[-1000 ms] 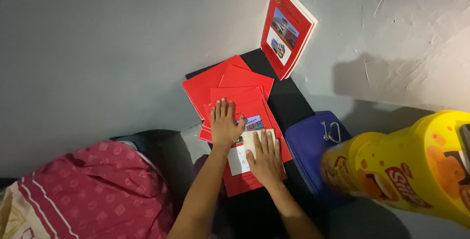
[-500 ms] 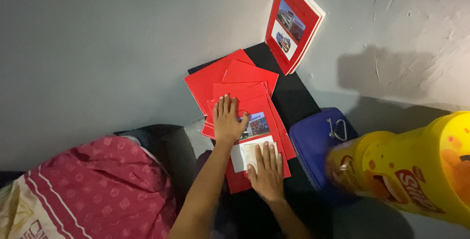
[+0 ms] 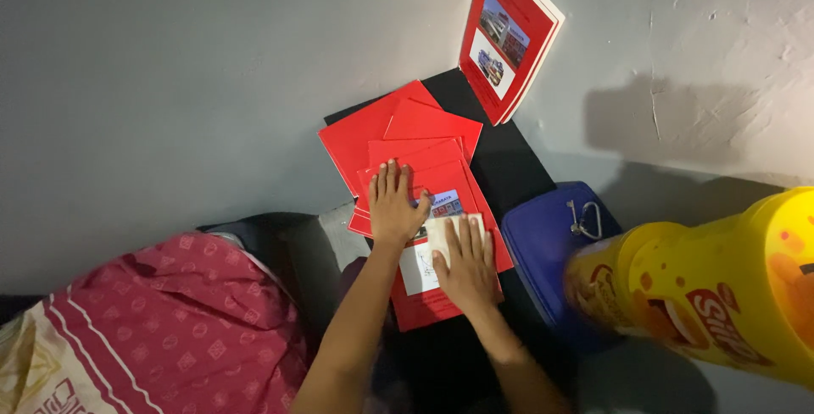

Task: Wiping and cleaning several red folders with a white cloth.

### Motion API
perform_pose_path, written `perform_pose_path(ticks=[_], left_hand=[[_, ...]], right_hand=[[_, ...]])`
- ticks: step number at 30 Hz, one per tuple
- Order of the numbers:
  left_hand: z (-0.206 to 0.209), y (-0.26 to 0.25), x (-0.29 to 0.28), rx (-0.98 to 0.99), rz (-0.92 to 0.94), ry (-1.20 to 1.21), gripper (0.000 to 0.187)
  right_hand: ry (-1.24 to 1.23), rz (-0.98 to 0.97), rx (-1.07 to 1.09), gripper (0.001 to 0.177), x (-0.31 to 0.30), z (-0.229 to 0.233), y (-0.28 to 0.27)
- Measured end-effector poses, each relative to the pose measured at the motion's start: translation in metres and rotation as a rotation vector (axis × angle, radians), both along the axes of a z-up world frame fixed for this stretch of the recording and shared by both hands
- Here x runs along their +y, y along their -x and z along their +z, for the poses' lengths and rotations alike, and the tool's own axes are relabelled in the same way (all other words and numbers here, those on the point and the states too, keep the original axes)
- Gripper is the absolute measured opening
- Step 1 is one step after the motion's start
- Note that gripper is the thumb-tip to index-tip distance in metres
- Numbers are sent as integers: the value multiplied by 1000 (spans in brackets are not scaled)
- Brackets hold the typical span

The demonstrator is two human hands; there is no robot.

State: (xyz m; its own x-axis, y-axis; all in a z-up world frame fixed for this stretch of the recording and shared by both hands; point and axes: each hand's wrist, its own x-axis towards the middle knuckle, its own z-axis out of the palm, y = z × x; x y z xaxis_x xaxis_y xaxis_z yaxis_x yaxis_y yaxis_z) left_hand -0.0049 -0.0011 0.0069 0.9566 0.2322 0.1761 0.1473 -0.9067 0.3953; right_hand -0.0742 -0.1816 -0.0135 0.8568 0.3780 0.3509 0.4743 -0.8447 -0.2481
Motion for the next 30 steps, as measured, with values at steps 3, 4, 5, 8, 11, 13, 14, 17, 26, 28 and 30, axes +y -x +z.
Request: perform_pose_path(ticks=[3, 4, 5, 8, 11, 13, 14, 17, 26, 28, 30], left_hand=[[-11, -4, 2, -9, -1, -23, 78], [-14, -5, 2, -7, -1, -23, 78], [-17, -5, 3, -26, -5, -36, 77], [-10, -4, 2, -30, 5, -16, 74], [-4, -4, 2, -2, 23, 14, 72], [-7, -5, 3, 12, 24, 10, 72], [-9, -6, 3, 5, 17, 13, 72], [-4, -6, 3, 15, 8, 19, 72], [-9, -5, 2, -11, 17, 12, 67], [-11, -6, 3, -11, 17, 10, 67], [-15, -8, 3, -27, 26, -35, 66]], right_hand=[[42, 44, 30, 70, 4, 12, -18], [42, 45, 31, 70, 6, 15, -22], [46, 47, 38, 69, 9, 18, -27], [47, 47, 58, 68, 17, 23, -41], [35, 43, 48, 66, 23, 17, -58], [25, 40, 26, 65, 26, 11, -68], [42, 48, 22, 65, 27, 10, -73], [61, 64, 18, 65, 30, 6, -86], [69, 83, 62, 65, 36, 4, -103], [60, 94, 54, 66, 36, 2, -106], [88, 74, 43, 67, 38, 1, -107]])
